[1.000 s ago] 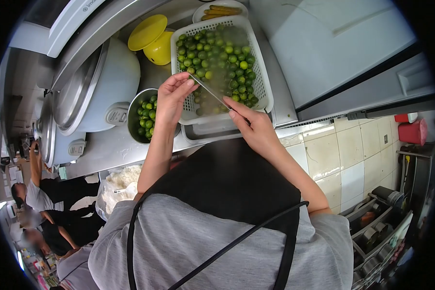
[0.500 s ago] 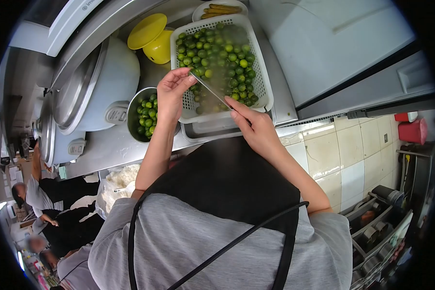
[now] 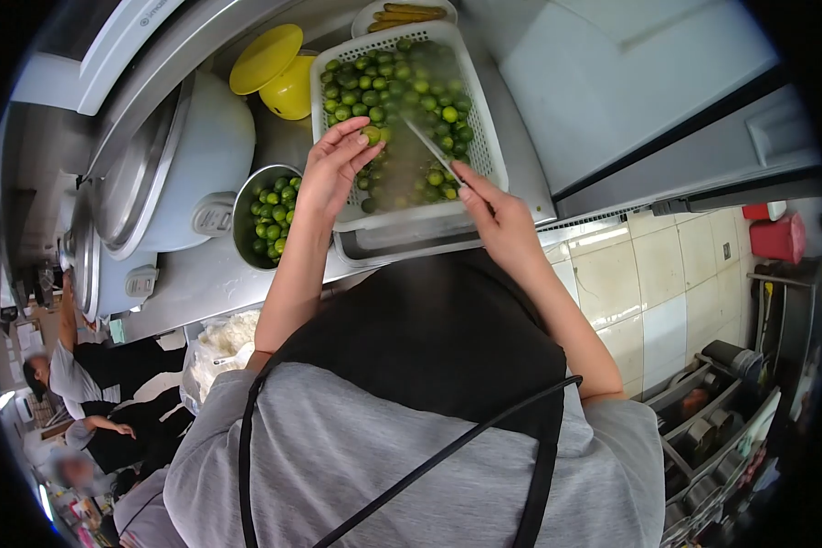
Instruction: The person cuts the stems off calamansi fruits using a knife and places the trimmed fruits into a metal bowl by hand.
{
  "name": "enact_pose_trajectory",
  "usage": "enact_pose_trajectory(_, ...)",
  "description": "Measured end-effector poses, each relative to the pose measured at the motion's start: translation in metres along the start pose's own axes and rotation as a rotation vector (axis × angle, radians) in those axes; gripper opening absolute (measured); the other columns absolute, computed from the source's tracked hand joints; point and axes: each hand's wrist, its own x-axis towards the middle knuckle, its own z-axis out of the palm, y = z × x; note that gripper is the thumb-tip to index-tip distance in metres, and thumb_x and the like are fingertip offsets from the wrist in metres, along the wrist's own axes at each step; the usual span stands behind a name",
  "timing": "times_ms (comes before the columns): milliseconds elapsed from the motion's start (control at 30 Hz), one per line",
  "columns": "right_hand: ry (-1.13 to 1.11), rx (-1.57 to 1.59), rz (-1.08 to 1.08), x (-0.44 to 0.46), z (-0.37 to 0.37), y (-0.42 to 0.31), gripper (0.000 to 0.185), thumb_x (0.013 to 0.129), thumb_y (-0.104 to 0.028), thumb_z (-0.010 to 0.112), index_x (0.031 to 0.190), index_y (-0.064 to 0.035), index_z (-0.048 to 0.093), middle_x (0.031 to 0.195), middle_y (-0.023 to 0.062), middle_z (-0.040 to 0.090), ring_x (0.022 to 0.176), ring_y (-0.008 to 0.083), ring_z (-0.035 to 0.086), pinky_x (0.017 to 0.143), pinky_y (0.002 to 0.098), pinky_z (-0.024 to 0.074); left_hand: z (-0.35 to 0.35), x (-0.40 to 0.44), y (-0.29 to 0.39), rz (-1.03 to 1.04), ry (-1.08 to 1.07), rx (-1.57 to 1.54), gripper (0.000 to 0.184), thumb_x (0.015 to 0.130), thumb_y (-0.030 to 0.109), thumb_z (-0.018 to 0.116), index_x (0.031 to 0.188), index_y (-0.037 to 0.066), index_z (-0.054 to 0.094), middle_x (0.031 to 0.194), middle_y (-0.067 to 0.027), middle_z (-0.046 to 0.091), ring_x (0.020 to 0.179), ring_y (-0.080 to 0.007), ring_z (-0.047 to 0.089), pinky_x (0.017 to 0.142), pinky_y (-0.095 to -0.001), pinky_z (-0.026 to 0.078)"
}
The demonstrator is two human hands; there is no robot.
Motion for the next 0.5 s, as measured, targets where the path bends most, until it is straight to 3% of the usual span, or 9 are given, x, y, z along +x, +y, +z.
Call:
enact_pose_trajectory(167,0.088,-0.022,0.04,-0.002,-0.016,0.006,0.033,0.091,-0.019,0.051,0.122,-0.0095,0.053,0.11,0.0117,0.062,0.086,0.0122,0.058,0.079,0.0239,0.0425,-0.007,0.009,-0.011,-0.162,-0.073,-0.022,0.026,0.084,0.002,0.056,0.109,-0.005,0.054,0.101,-0.012,0.059,0.093,-0.0215,0.06,0.089,-0.0322,0.048)
enact_pose_trajectory(367,0.123,-0.053,0.085,-0.004,-0.032,0.01,0.033,0.09,-0.019,0.051,0.122,-0.0094,0.052,0.109,0.0095,0.062,0.083,0.0105,0.056,0.077,0.023,0.0426,-0.04,-0.028,0.063,0.054,0.18,1.042,0.025,0.079,0.014,0.064,0.096,-0.003,0.063,0.089,-0.008,0.064,0.084,-0.0142,0.06,0.076,-0.026,0.046)
enact_pose_trajectory(467,0.136,-0.05,0.07,-0.003,-0.034,0.01,0.033,0.09,-0.019,0.051,0.122,-0.0093,0.052,0.11,0.0093,0.062,0.086,0.0117,0.057,0.079,0.0235,0.0427,-0.059,-0.046,0.079,0.315,0.304,1.705,0.017,0.073,0.014,0.067,0.087,0.006,0.068,0.09,-0.0102,0.064,0.089,-0.0264,0.058,0.08,-0.0341,0.045)
enact_pose_trajectory(500,0.137,-0.06,0.058,-0.001,-0.033,0.01,0.034,0.09,-0.018,0.051,0.122,-0.0092,0.052,0.11,0.0095,0.062,0.089,0.0125,0.058,0.081,0.0239,0.0426,-0.053,-0.045,0.078,0.316,0.309,1.706,0.017,0.073,0.014,0.067,0.087,0.006,0.068,0.09,-0.0102,0.064,0.089,-0.0264,0.058,0.08,-0.0341,0.045)
